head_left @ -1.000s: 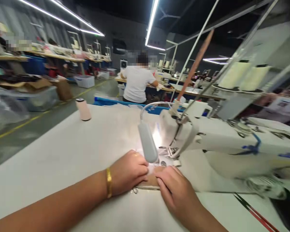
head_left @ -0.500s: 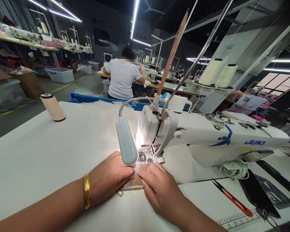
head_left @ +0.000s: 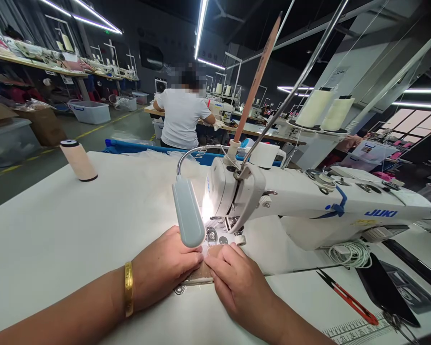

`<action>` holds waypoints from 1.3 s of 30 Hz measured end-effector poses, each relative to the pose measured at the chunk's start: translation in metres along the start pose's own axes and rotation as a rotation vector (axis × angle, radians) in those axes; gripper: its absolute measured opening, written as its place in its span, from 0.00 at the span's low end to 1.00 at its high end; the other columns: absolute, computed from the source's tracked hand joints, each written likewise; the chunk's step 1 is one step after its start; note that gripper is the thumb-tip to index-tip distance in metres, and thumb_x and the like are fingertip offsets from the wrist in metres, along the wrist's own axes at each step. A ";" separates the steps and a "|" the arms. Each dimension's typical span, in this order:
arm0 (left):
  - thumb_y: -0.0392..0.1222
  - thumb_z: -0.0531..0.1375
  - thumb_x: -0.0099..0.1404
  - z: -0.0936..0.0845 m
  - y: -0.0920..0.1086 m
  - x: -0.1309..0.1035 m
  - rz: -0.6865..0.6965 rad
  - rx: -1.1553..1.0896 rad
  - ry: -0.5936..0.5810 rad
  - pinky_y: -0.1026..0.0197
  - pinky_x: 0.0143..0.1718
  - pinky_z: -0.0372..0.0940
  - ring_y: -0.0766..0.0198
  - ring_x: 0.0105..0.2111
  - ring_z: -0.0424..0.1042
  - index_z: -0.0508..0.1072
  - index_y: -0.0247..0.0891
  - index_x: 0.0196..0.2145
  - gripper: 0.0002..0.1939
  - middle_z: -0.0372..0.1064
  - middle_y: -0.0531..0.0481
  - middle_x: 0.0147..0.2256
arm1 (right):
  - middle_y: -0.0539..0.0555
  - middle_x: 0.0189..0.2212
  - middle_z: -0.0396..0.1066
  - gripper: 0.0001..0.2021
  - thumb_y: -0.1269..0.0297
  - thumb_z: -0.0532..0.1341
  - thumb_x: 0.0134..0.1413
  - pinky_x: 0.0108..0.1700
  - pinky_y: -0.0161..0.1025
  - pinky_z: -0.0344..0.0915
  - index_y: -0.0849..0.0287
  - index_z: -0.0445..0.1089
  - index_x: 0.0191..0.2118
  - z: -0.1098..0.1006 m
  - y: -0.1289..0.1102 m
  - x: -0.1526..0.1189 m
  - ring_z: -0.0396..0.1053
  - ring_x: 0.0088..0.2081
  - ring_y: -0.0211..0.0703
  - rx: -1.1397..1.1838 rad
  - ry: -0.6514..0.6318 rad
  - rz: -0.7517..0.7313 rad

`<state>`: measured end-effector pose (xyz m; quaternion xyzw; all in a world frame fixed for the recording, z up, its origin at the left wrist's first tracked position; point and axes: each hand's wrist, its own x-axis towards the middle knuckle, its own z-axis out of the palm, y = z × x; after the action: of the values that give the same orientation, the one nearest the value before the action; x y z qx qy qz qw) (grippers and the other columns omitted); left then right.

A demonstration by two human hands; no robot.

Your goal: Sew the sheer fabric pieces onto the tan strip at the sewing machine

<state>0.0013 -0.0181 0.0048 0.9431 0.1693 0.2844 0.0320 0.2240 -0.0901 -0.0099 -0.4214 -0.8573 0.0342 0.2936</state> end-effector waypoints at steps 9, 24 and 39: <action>0.30 0.53 0.76 -0.007 0.005 0.005 0.031 0.022 0.006 0.55 0.39 0.67 0.58 0.34 0.74 0.77 0.42 0.36 0.16 0.77 0.49 0.35 | 0.54 0.37 0.71 0.14 0.78 0.54 0.67 0.37 0.41 0.64 0.57 0.71 0.51 -0.001 0.002 -0.001 0.63 0.35 0.47 0.034 0.000 0.013; 0.28 0.55 0.73 -0.009 0.001 -0.001 -0.010 -0.030 -0.082 0.57 0.36 0.63 0.60 0.32 0.73 0.72 0.40 0.31 0.14 0.78 0.50 0.34 | 0.54 0.32 0.68 0.15 0.78 0.53 0.66 0.32 0.40 0.60 0.59 0.74 0.49 0.007 0.001 -0.002 0.62 0.32 0.47 -0.046 0.050 -0.029; 0.29 0.57 0.72 -0.005 -0.009 0.006 -0.042 0.064 -0.050 0.56 0.41 0.68 0.56 0.39 0.77 0.77 0.40 0.37 0.11 0.80 0.48 0.39 | 0.56 0.35 0.71 0.14 0.73 0.54 0.68 0.34 0.45 0.67 0.56 0.74 0.51 0.008 0.006 0.006 0.67 0.35 0.52 -0.055 -0.009 0.078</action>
<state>0.0002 -0.0078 0.0103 0.9467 0.1969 0.2545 0.0121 0.2212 -0.0809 -0.0154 -0.4624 -0.8422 0.0242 0.2764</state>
